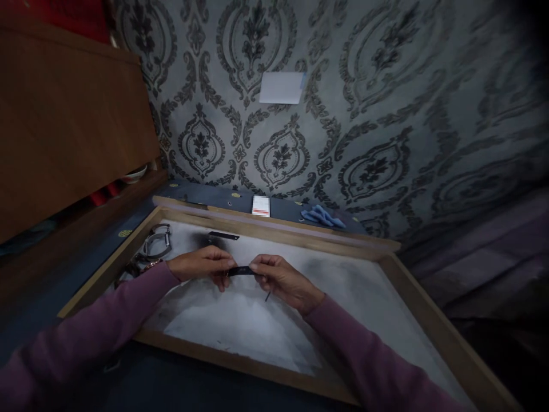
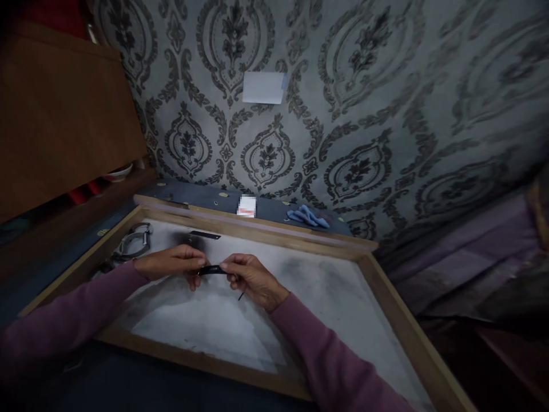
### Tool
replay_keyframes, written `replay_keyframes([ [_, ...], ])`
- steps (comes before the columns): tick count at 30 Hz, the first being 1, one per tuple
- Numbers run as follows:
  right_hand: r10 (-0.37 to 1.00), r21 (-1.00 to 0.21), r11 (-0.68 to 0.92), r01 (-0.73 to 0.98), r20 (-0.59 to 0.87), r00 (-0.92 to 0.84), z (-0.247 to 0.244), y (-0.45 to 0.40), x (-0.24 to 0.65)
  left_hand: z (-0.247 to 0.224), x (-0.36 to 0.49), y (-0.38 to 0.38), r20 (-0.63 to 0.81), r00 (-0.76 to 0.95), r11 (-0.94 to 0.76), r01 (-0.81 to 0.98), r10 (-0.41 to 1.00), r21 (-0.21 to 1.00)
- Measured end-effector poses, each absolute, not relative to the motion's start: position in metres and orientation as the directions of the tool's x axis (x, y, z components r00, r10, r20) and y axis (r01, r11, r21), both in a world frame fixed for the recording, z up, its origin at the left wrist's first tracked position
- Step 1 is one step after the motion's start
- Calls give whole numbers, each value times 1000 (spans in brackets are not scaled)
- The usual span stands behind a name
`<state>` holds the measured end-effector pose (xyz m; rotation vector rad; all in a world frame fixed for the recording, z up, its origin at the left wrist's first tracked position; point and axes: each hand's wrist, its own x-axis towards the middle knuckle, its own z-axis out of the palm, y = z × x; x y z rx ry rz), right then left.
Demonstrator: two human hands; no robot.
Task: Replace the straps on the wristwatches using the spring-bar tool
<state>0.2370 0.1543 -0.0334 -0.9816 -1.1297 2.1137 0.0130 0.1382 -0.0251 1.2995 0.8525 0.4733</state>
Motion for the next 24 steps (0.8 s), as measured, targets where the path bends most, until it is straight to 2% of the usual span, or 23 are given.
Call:
replay_keyframes([
  [4, 717, -840, -520, -152, -333, -612, -32, 149, 235, -22, 22, 138, -274, 676, 184, 204, 684, 962],
  [13, 703, -797, -512, -322, -173, -689, -17, 147, 243, -8, 25, 135, -152, 655, 27, 196, 740, 980],
  [19, 718, -891, -369, -264, -94, -689, -19, 144, 242, -10, 25, 133, -185, 604, 68, 211, 775, 975],
  [24, 750, -971, -200, -128, -68, -658, -37, 143, 236, -19, 23, 135, -190, 607, -3, 302, 772, 953],
])
